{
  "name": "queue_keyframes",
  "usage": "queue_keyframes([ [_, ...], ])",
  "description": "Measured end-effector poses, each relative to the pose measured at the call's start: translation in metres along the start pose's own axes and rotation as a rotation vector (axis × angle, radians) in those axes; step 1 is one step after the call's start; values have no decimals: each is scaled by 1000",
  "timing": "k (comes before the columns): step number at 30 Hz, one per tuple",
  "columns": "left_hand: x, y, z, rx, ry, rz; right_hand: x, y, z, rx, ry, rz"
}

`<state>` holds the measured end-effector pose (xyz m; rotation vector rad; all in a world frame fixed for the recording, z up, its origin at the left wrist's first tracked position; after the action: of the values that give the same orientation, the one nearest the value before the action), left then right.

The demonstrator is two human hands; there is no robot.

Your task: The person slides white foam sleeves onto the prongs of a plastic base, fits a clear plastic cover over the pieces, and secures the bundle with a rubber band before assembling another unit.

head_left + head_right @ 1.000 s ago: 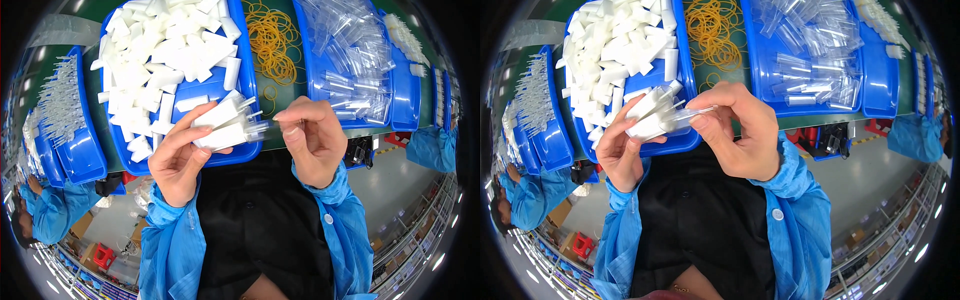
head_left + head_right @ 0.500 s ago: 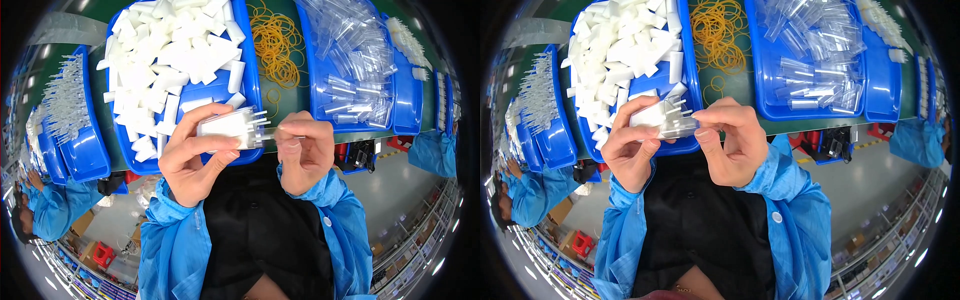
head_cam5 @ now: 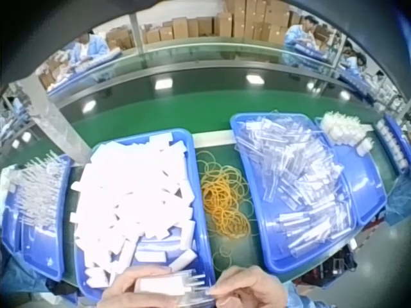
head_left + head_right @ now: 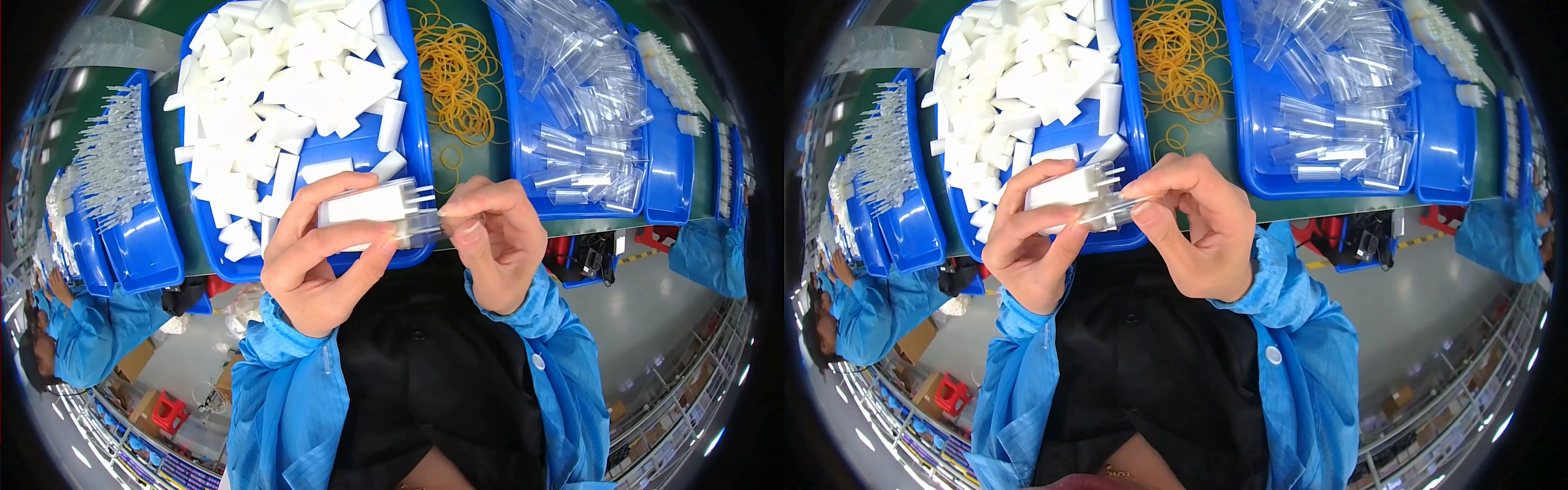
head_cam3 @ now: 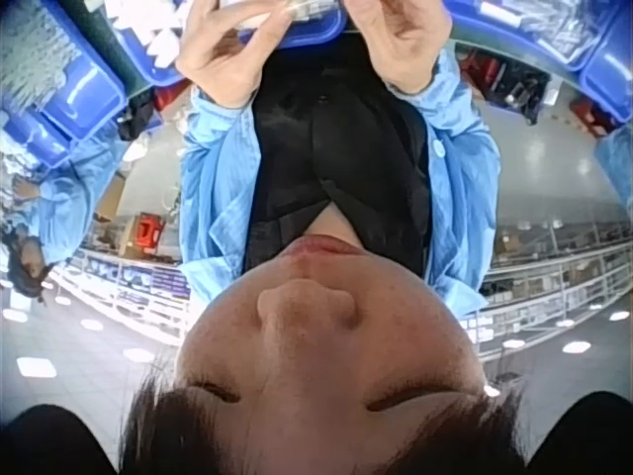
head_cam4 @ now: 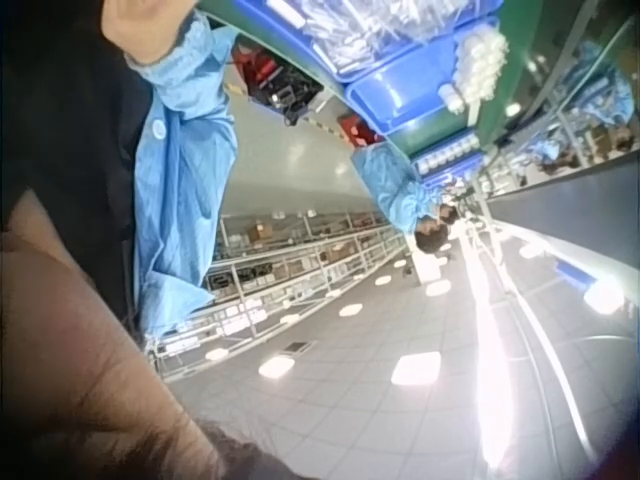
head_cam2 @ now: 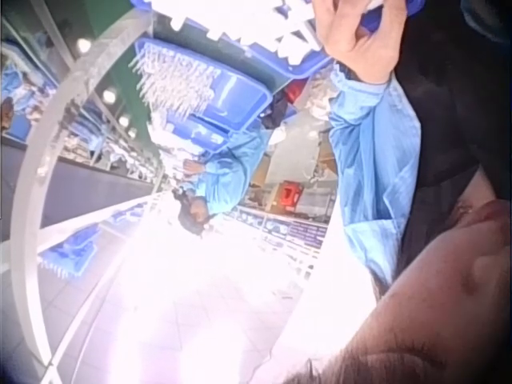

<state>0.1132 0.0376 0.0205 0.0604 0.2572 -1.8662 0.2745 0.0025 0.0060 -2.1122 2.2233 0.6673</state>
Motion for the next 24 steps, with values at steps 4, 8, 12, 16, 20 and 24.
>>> queue_keyframes([
  [4, -3, -3, 0, -12, -29, -43, -2, -5, 2, 211, -53, 22],
  [8, -1, -9, -10, 332, -97, -119, -7, -15, -4, 293, -123, 74],
  [12, 3, -8, -14, 456, -251, -114, -9, -13, -2, 317, -101, 23],
  [16, 5, -7, -15, 461, -294, -69, -13, -14, -3, 365, -125, -32],
  [20, 5, -10, -18, 494, -285, -67, -11, -17, -4, 110, 127, -6],
  [24, 5, -14, -19, 534, -321, -50, -12, -23, 0, -29, 298, -68],
])
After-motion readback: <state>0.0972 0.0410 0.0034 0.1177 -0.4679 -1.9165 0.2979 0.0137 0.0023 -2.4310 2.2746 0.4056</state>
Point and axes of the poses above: each hand's wrist, its own x-axis away from the middle knuckle, its own y-axis out of the palm, z = x × y, the point moved 4 cm from there along -x, towards the middle knuckle, and after that the axes turned 7 degrees about -y, right-handed, at the moved point
